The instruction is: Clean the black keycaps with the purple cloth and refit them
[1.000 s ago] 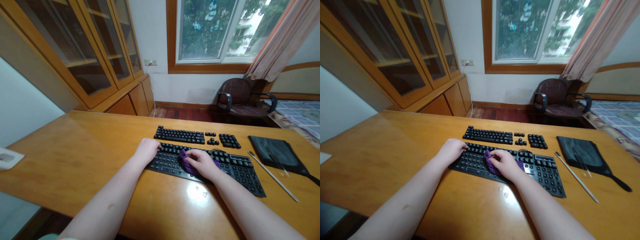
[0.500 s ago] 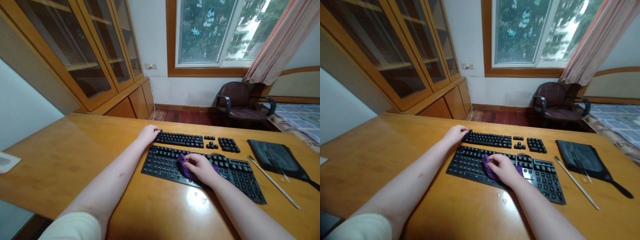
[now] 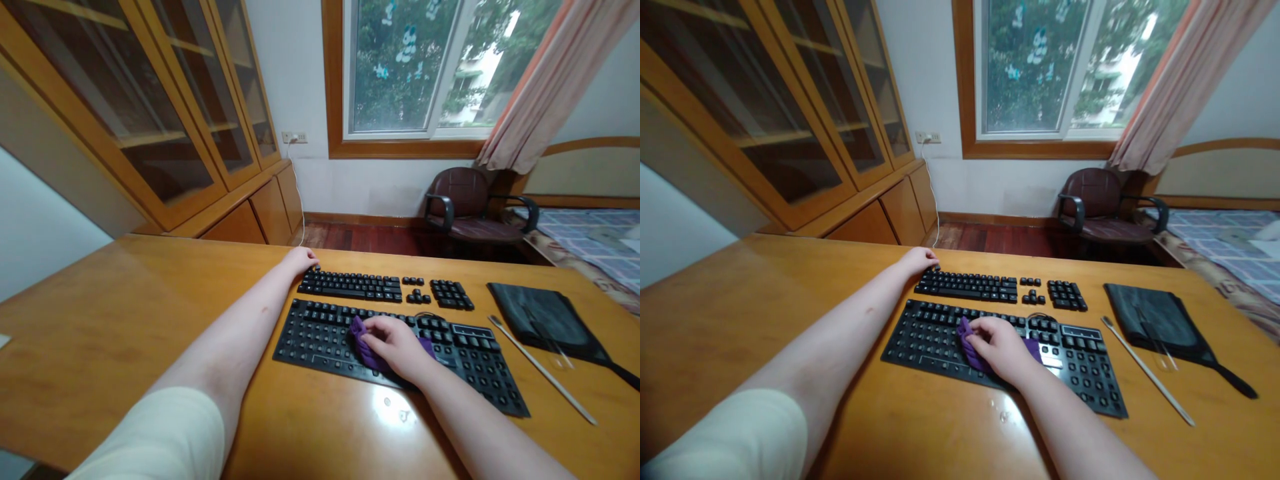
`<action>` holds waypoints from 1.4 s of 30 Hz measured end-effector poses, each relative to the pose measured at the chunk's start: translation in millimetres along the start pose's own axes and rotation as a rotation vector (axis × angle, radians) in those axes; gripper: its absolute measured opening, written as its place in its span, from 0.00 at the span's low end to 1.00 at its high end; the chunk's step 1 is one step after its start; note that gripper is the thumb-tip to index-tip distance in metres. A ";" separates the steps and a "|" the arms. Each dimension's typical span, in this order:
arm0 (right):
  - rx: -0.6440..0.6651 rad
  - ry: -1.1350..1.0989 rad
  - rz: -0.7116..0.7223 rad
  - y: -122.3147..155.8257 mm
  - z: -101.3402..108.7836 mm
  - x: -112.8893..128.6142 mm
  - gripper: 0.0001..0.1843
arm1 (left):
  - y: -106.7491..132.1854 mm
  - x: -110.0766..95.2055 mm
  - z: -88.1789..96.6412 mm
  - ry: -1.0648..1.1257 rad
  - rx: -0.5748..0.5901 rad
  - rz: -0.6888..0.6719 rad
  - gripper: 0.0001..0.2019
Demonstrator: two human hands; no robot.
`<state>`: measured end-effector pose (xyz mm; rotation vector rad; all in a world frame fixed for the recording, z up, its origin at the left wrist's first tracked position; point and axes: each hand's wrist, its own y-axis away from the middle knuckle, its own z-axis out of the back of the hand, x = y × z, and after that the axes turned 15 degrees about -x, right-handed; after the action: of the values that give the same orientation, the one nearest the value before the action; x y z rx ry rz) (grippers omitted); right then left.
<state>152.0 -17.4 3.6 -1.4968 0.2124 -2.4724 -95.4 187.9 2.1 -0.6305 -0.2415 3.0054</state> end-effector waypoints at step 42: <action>-0.024 -0.185 -0.027 -2.5 3.7 -8.7 0.12 | 204.9 -85.6 -0.9 0.849 -0.262 -0.106 0.08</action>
<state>158.9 -12.5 -1.4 -1.7369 0.1895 -2.3401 -22.4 -21.8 1.2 -1.7447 -0.5729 2.3383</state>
